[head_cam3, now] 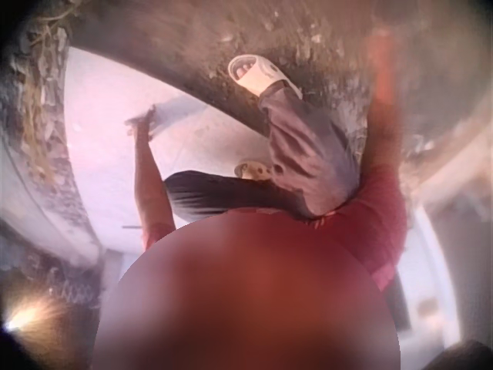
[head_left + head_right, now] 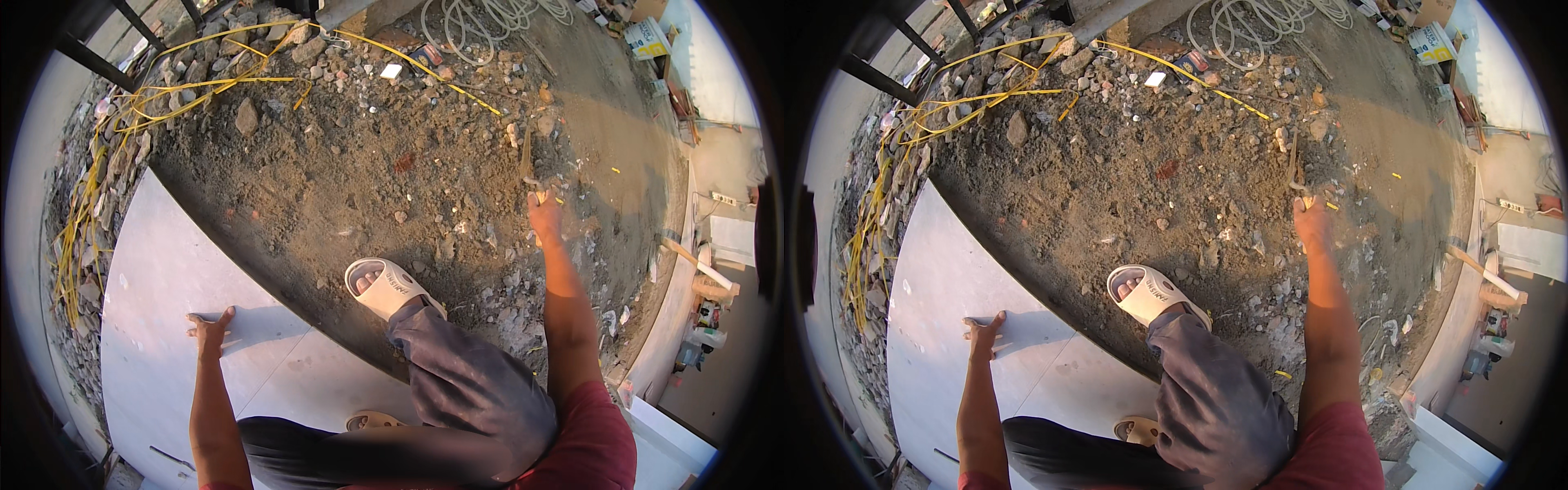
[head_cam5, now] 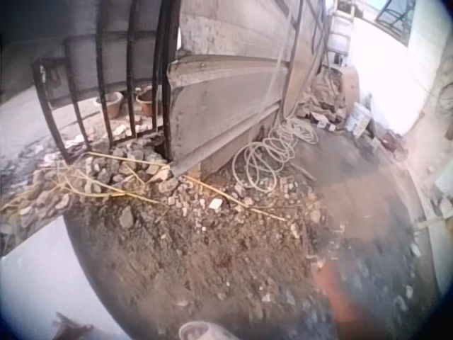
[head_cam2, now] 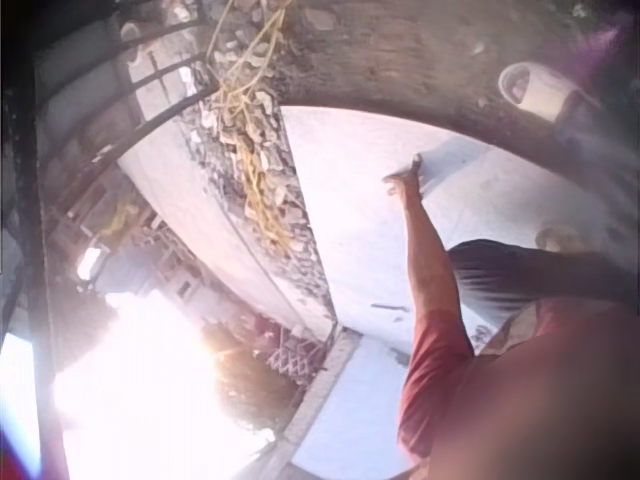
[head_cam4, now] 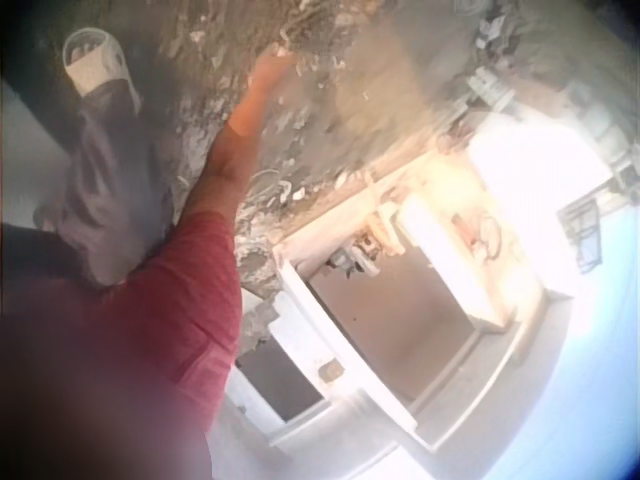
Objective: The person installs large white floor tiles in a room under construction. They use a trowel to spread mortar, place tiles, and tap them with a hammer to level them.
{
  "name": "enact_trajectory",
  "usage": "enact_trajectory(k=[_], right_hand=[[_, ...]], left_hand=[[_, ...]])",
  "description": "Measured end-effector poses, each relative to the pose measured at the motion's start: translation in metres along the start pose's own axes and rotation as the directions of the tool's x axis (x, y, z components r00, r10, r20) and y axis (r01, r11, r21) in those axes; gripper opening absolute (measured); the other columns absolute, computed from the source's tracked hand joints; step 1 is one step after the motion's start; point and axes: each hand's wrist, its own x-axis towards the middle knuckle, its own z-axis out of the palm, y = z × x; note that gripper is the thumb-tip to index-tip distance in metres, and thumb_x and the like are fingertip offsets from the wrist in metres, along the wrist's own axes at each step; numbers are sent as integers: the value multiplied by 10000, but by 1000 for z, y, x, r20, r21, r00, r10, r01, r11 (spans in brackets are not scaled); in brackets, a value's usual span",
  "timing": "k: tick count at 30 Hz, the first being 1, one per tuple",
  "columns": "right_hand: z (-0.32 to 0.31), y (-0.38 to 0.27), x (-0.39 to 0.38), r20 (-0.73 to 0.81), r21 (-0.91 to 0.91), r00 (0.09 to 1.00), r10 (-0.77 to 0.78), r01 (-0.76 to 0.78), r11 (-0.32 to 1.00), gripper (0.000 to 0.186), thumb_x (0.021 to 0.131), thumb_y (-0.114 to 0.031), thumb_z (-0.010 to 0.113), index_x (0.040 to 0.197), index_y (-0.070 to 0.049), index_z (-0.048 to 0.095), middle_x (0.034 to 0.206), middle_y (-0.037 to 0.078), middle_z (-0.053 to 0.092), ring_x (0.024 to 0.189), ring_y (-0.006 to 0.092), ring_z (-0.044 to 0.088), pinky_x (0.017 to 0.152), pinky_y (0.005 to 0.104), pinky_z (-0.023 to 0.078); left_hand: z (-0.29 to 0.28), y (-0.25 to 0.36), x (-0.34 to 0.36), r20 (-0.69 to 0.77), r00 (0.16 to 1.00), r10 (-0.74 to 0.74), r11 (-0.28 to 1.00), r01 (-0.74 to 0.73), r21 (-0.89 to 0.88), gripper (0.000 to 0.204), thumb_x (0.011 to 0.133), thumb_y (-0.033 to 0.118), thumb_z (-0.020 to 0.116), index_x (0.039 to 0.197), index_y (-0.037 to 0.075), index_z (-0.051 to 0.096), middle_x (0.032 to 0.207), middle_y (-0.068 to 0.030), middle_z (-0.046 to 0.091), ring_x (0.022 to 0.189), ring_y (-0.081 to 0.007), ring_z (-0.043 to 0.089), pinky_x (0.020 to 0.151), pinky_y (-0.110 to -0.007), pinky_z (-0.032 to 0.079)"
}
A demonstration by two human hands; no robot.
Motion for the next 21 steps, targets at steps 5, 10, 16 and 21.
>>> enact_trajectory(k=[5, 10, 16, 21], right_hand=[[5, -137, -12, 171, 169, 919, -356, 329, 929, 574, 963, -435, 533, 1397, -87, 390, 1122, 260, 641, 1015, 462, 615, 850, 515, 490], [-19, -79, 39, 169, 11, 979, 112, -115, 993, 577, 974, -425, 532, 1403, -60, 404, 952, 238, 680, 696, 350, 687, 616, 443, 539], [-34, -81, 23, 156, 528, 970, 188, -243, 813, 445, 980, -423, 537, 1247, -73, 468, 644, 53, 496, 441, 160, 510, 386, 325, 440], [-12, -179, -46, 461, 651, 867, -190, -185, 736, 351, 979, -445, 531, 1077, -112, 486, 701, 31, 515, 455, 143, 507, 387, 318, 434]], left_hand=[[5, -24, 33, -45, 998, 37, 999, -38, -25, 1373, 668, 469, 877, 1539, 206, -151, 1586, -221, -171, 1286, -446, 460, 949, -714, 376], [-2, 3, -17, -12, 1000, -24, 998, 24, 60, 1408, 607, 494, 899, 1549, 124, -80, 1557, -328, -116, 1402, -571, 155, 1080, -574, 368], [-11, 11, -16, -11, 1000, -12, 998, 13, 58, 1464, 558, 525, 912, 1545, 111, -85, 1548, -340, -121, 1397, -609, 2, 1084, -644, 321], [-11, 0, -5, 0, 1000, -26, 999, 26, 45, 1489, 535, 572, 903, 1544, 72, -72, 1539, -369, -97, 1402, -601, -57, 1122, -655, 184]])
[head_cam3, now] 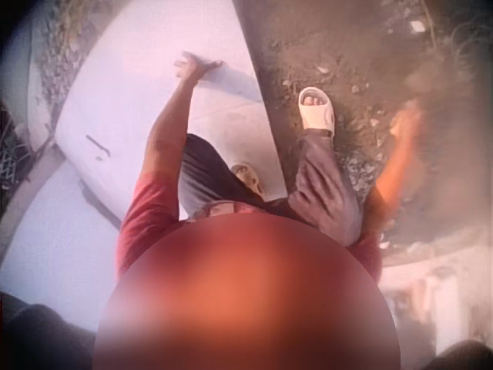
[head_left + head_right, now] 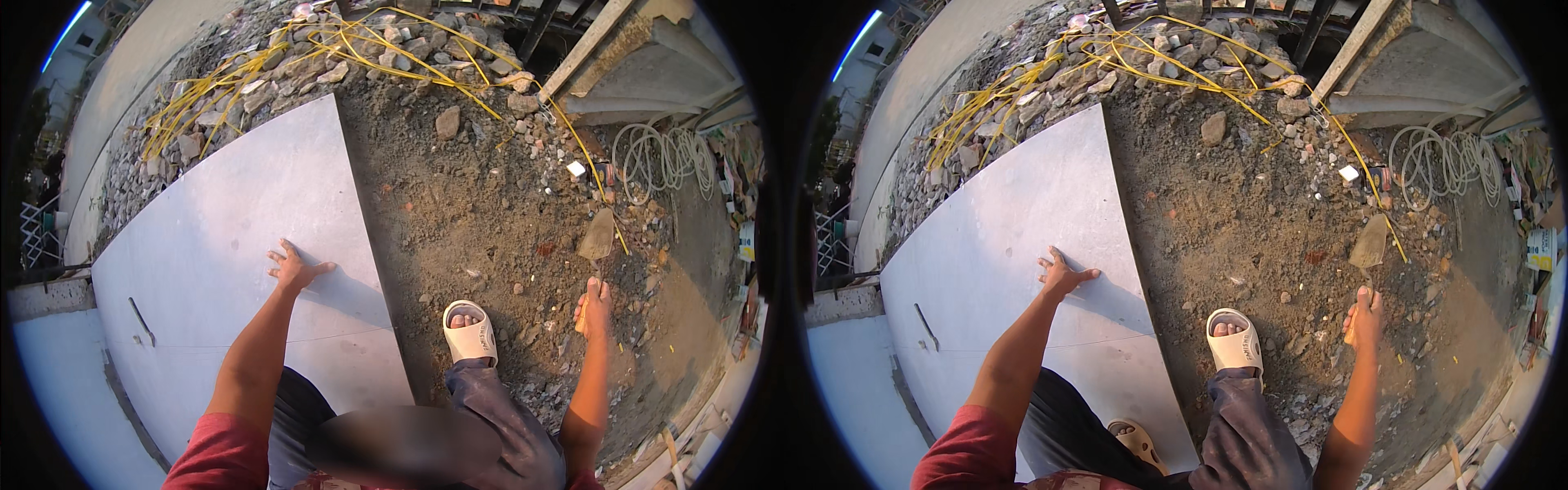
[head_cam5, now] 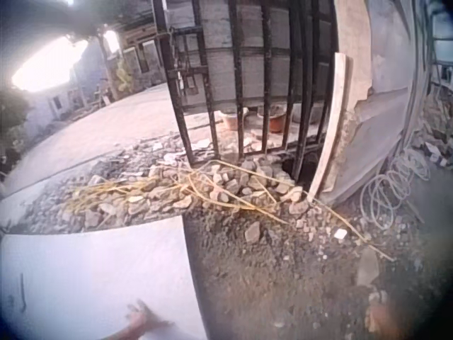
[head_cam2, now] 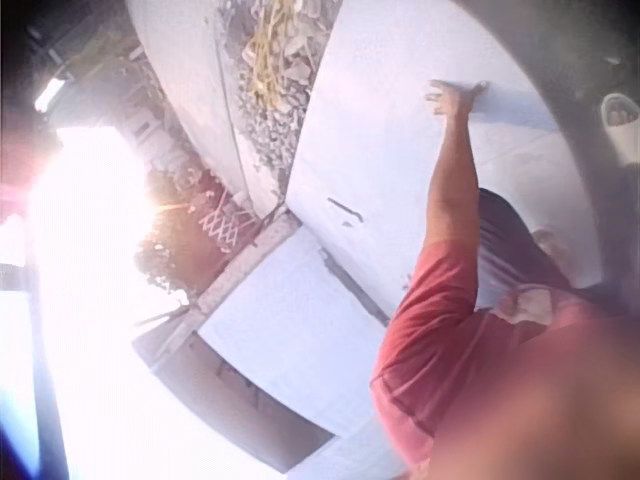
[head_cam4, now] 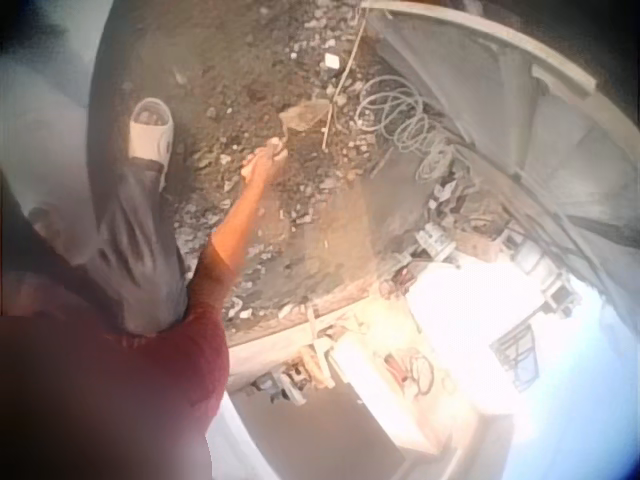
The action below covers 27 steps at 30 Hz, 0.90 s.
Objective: The person installs large white floor tiles in a room under construction. They use a trowel to spread mortar, place tiles, and tap them with a hammer to level them.
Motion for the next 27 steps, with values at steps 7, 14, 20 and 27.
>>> enact_trajectory(k=[7, 14, 20, 27], right_hand=[[83, -18, -25, 261, -593, 941, -217, 334, 733, 382, 986, -375, 531, 1175, -43, 507, 906, 142, 592, 829, 292, 600, 737, 438, 468], [117, -59, 3, 451, -589, 753, -479, 654, 474, 392, 987, -311, 547, 1276, -73, 430, 988, 213, 618, 851, 388, 622, 719, 480, 479], [55, -25, 51, -54, -634, 949, -311, 208, 744, 394, 1011, -339, 503, 1295, -76, 430, 915, 167, 589, 704, 305, 621, 579, 426, 500], [23, -13, 0, -85, -285, 992, -92, 64, 956, 372, 989, -281, 519, 1265, -40, 454, 733, 57, 501, 461, 146, 506, 408, 318, 440]], left_hand=[[-1, -8, -4, -40, 996, 77, 997, -76, 30, 1515, 522, 626, 877, 1507, -68, -42, 1519, -420, -2, 1440, -528, -105, 1126, -655, -10], [7, -12, 4, -64, 997, 33, 999, -30, 36, 1516, 511, 607, 890, 1532, 13, -60, 1558, -352, -29, 1428, -552, -94, 1093, -718, 62], [-4, -3, -7, -6, 999, -50, 998, 50, -29, 1463, 541, 513, 922, 1555, 160, -72, 1580, -265, -137, 1419, -569, -63, 1021, -754, 270], [-8, 6, -13, 10, 999, -38, 998, 38, -48, 1455, 552, 501, 921, 1552, 130, -67, 1571, -289, -138, 1422, -564, -71, 1036, -754, 226]])
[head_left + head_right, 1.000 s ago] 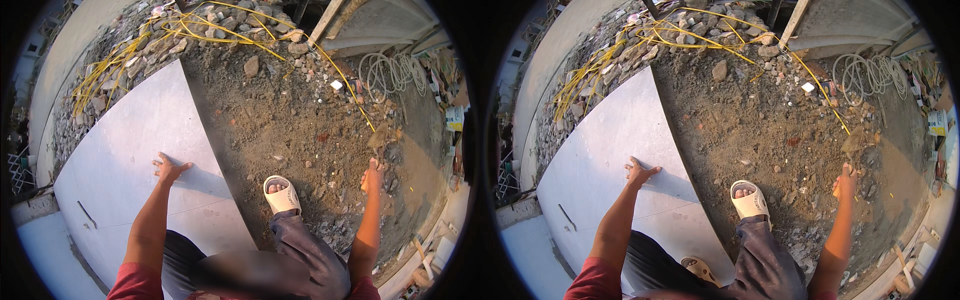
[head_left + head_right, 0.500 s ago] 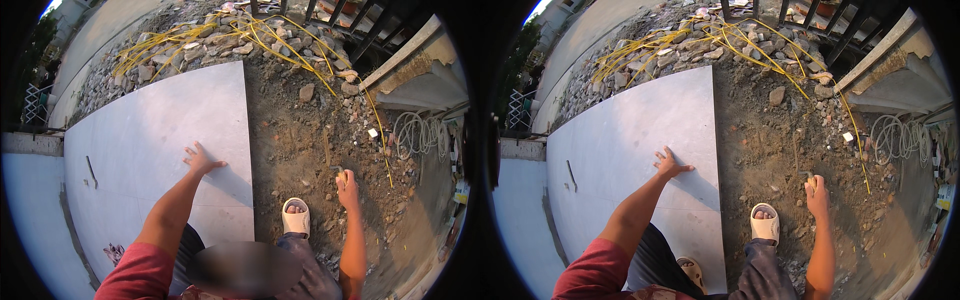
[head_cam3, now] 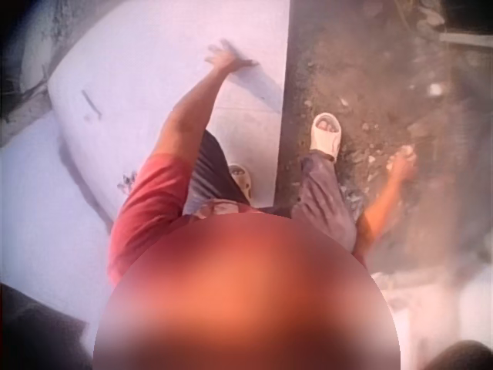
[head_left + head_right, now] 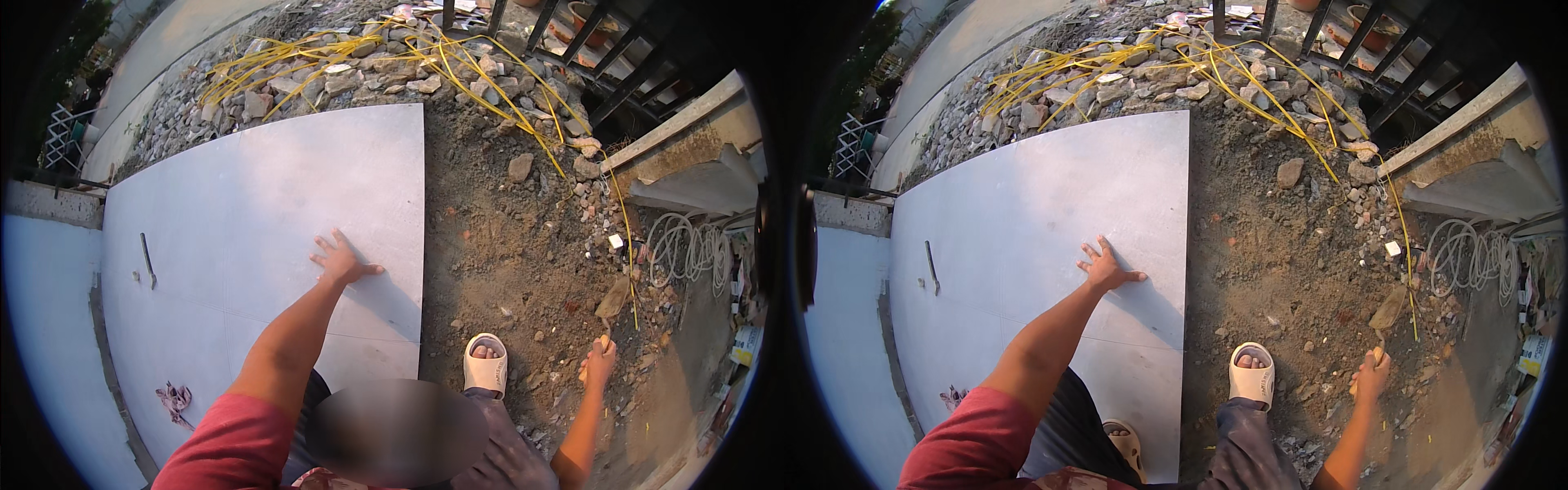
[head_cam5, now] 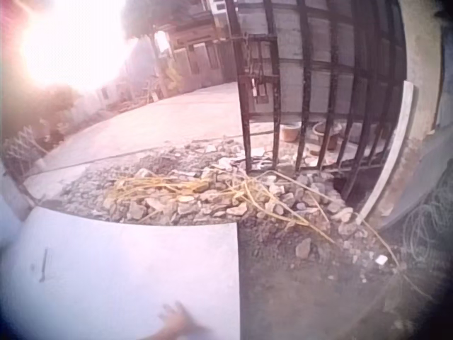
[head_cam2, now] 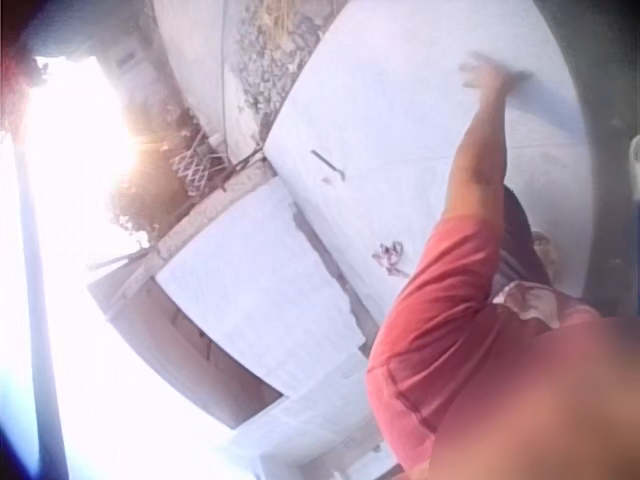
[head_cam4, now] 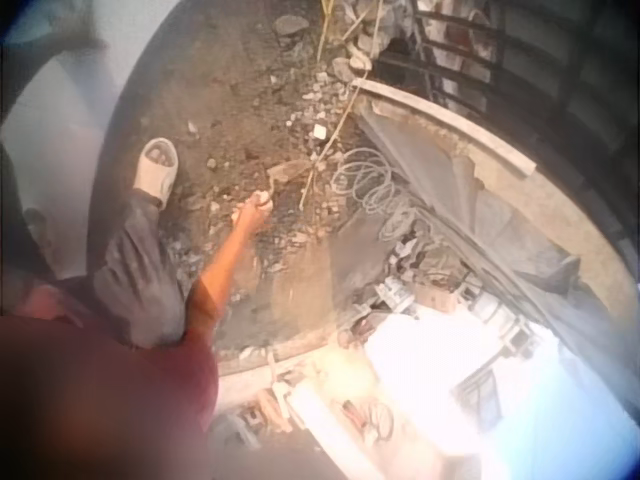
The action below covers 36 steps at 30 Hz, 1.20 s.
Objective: The person installs large white floor tiles in a room under construction. They use a trowel to spread mortar, place tiles, and tap them with a hammer to level them.
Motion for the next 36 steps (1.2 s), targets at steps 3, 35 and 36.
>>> enact_trajectory(k=[3, 35, 36], right_hand=[[30, -25, -24, 159, -36, 985, -65, 72, 997, 415, 968, -236, 531, 1298, -5, 432, 797, 56, 515, 491, 118, 515, 445, 294, 454], [119, -123, -6, 115, -420, 928, -354, 368, 829, 544, 992, -426, 472, 1427, -104, 425, 1155, 247, 644, 1052, 425, 625, 883, 500, 506], [114, -123, 3, 108, -448, 931, -348, 358, 819, 548, 993, -435, 466, 1426, -101, 424, 1155, 247, 643, 1048, 428, 625, 881, 507, 504]], left_hand=[[5, -5, 3, 12, 999, 44, 999, -45, 16, 1471, 548, 538, 905, 1542, 59, -68, 1548, -354, -102, 1422, -563, -89, 1075, -734, 119], [4, 1, 3, -26, 999, 19, 998, -17, 60, 1468, 553, 516, 919, 1543, 117, -89, 1551, -344, -89, 1390, -621, -15, 1084, -612, 340], [6, 2, 2, -20, 1000, 17, 998, -15, 62, 1462, 559, 507, 919, 1543, 123, -92, 1552, -342, -89, 1389, -622, -17, 1077, -609, 356]])
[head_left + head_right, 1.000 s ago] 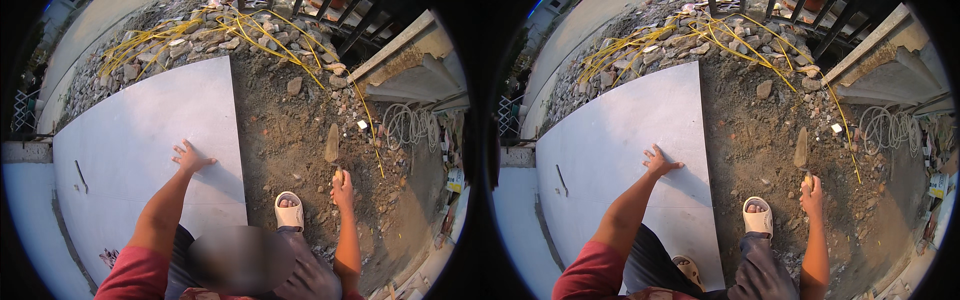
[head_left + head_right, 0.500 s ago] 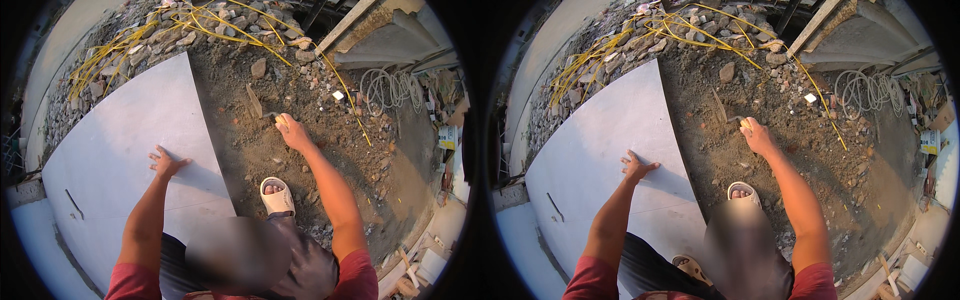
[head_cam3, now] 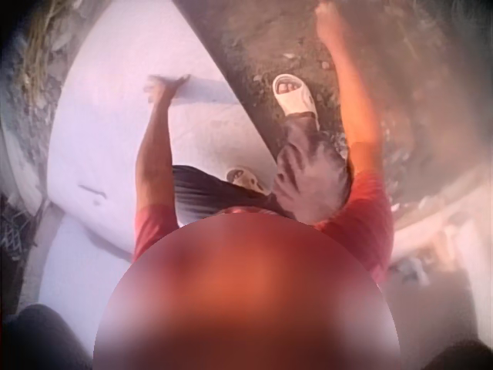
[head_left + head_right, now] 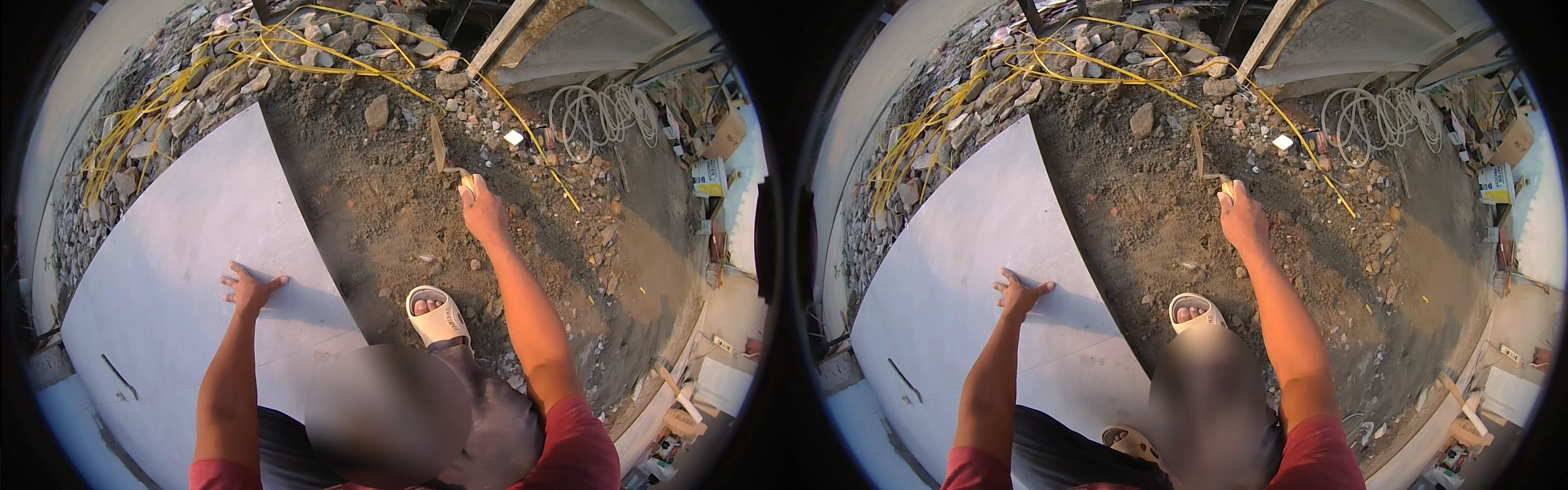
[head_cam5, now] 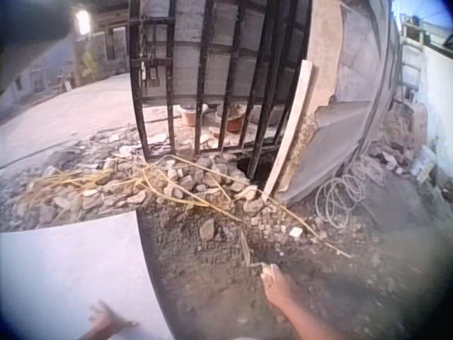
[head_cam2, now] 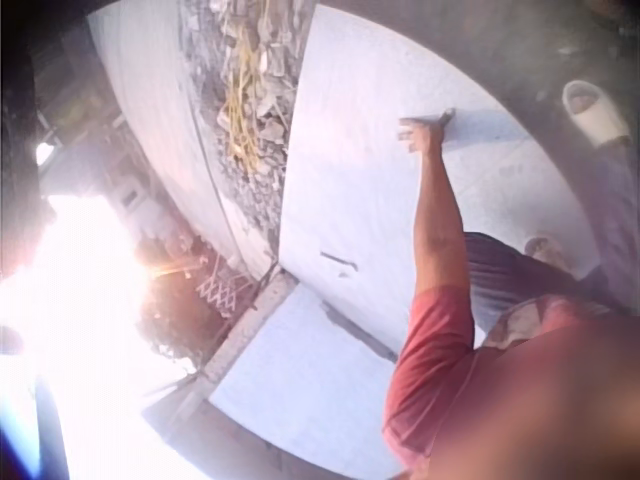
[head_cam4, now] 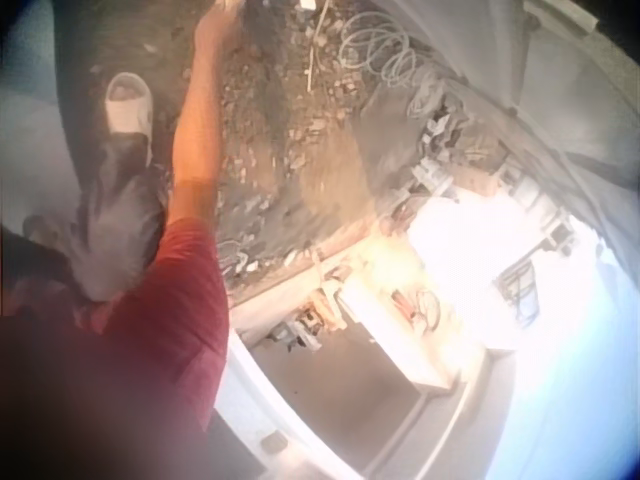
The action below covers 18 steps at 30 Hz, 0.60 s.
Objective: The person installs large white floor tiles in a room under construction. They use a trowel to spread mortar, place tiles, and tap them with a hammer to level them.
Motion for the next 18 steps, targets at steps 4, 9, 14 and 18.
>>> enact_trajectory(k=[4, 9, 14, 18], right_hand=[[-27, 52, 11, -47, -61, 997, 68, -71, 996, 570, 997, -473, 439, 1416, -87, 428, 1166, 252, 636, 1054, 441, 615, 880, 533, 498], [-48, 146, -12, -212, 20, 919, 332, -336, 942, 577, 995, -441, 465, 1433, -67, 430, 1225, 250, 611, 1111, 413, 603, 929, 497, 485], [-26, 109, -25, -297, 75, 947, 120, -102, 992, 558, 995, -412, 477, 1440, -78, 422, 1224, 254, 610, 1096, 421, 607, 912, 498, 489], [-30, 49, -18, -251, 5, 967, -52, 55, 998, 530, 996, -388, 496, 1427, -87, 426, 1182, 261, 619, 1050, 424, 619, 854, 495, 506]], left_hand=[[5, -4, -1, 3, 1000, 20, 999, -20, -27, 1455, 571, 509, 914, 1541, 110, -94, 1551, -344, -92, 1390, -620, -31, 1099, -620, 312], [11, -10, 14, -39, 999, 0, 999, 1, 43, 1418, 616, 481, 903, 1541, 150, -120, 1569, -299, -117, 1405, -596, -13, 1100, -613, 319], [3, 0, 0, 9, 1000, 1, 999, -1, -34, 1442, 585, 493, 914, 1542, 134, -103, 1561, -313, -122, 1395, -610, -31, 1083, -621, 336], [2, -5, 1, 8, 1000, 3, 998, -2, -56, 1439, 586, 483, 917, 1543, 145, -102, 1565, -304, -119, 1391, -615, -44, 1089, -631, 329]])
